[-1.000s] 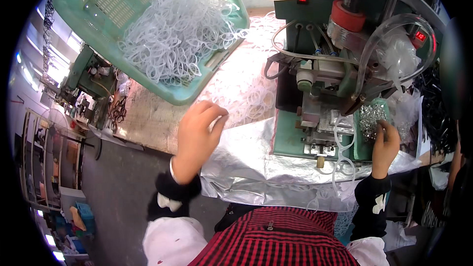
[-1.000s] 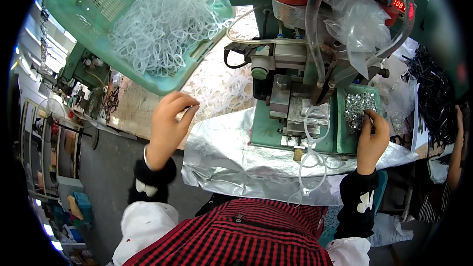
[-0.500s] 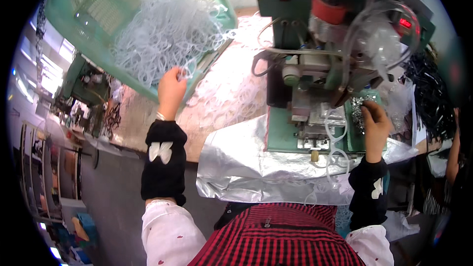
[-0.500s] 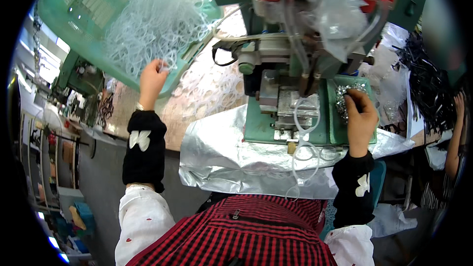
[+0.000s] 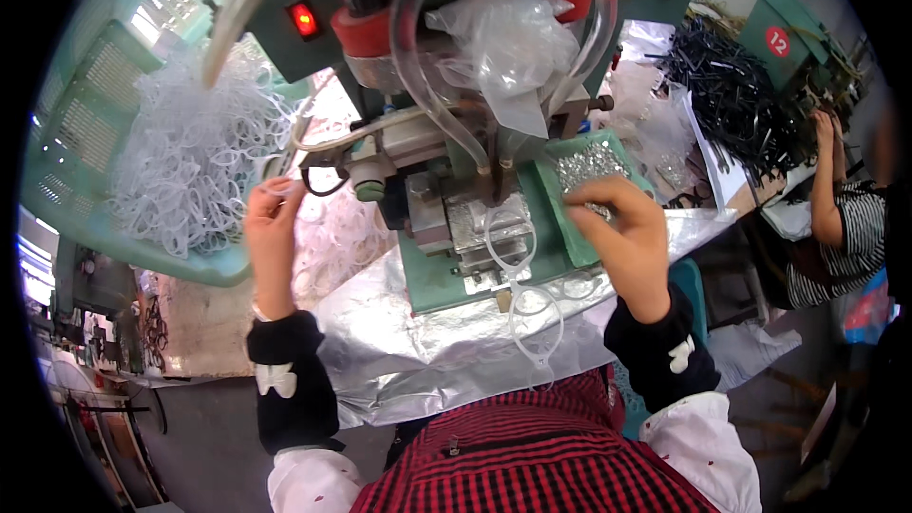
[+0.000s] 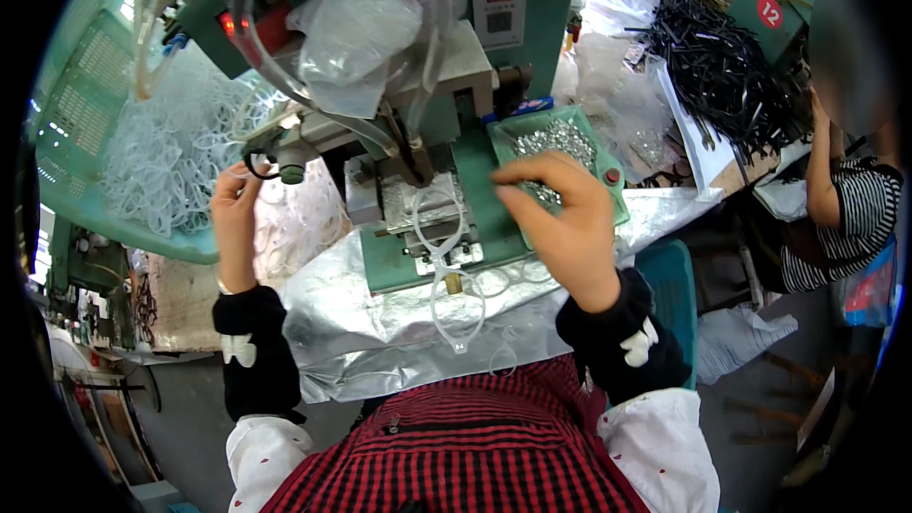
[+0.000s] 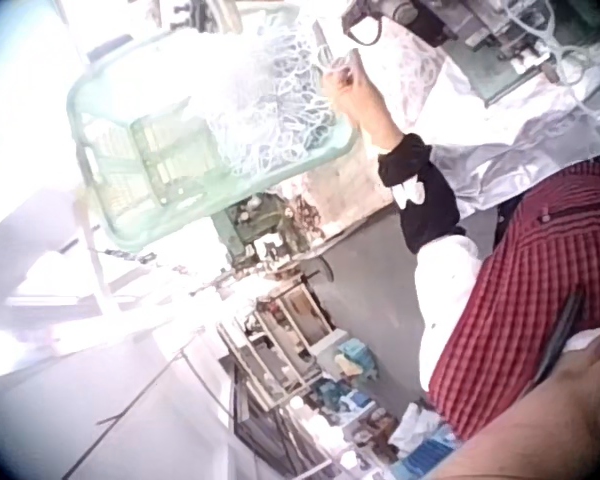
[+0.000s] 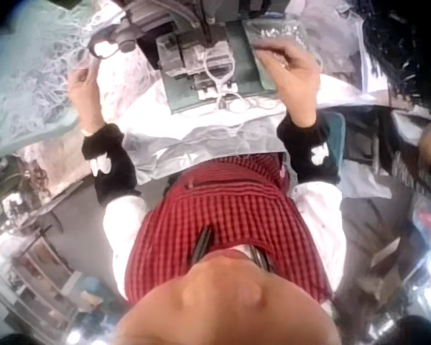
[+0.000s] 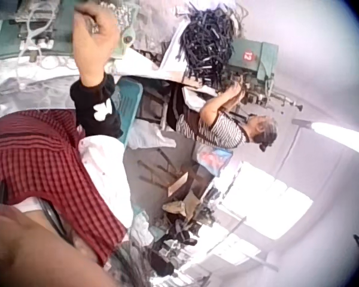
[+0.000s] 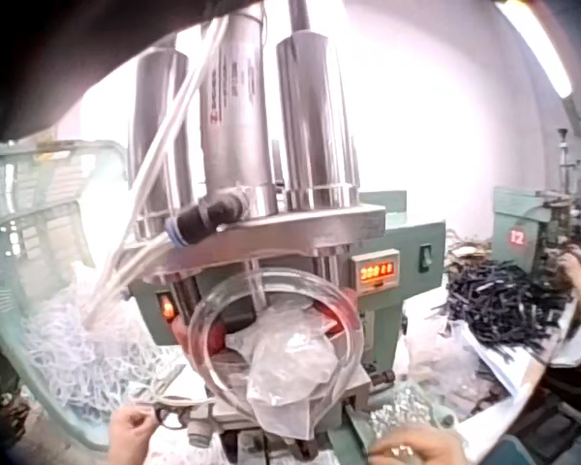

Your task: The person repeatedly picks a white plastic loop and a small metal pin, places them into a press machine, and activates the press to join them. The finished cable ties are dropped into a green basket on the left. The cycle continues throughout the clip.

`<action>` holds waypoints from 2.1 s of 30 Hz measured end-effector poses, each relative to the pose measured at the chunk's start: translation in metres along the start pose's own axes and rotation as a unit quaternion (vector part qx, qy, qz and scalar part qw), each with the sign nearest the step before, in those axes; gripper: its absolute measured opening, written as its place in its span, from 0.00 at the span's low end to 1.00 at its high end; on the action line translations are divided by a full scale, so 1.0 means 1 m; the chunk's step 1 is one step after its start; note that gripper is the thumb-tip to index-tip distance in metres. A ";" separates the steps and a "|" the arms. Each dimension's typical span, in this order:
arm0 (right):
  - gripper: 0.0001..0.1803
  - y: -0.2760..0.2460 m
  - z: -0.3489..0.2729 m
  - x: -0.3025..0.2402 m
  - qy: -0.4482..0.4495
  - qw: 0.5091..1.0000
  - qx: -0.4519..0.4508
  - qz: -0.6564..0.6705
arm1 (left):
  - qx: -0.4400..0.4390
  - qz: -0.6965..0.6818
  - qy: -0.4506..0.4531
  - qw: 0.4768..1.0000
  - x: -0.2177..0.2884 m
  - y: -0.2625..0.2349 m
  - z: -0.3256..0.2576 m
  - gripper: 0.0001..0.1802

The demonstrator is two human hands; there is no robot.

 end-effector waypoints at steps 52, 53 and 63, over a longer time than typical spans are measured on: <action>0.06 -0.032 -0.027 0.069 0.019 0.925 0.153 -0.347 | 0.201 0.098 0.051 0.973 0.169 -0.028 -0.120 0.03; 0.06 -0.033 -0.024 0.058 0.013 0.928 0.162 -0.335 | 0.189 0.214 0.103 0.953 0.185 -0.032 -0.101 0.02; 0.09 -0.019 -0.001 0.080 0.034 0.965 0.149 -0.215 | 0.084 0.435 0.067 0.894 -0.052 -0.029 0.018 0.07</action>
Point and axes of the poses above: each hand's wrist, its own z-axis towards the middle knuckle, its own y-axis out of the palm, x = y × z, the point moved 8 cm from there along z, towards the middle knuckle, and after that the axes turned 14 degrees about -x, right-handed, at the moved point
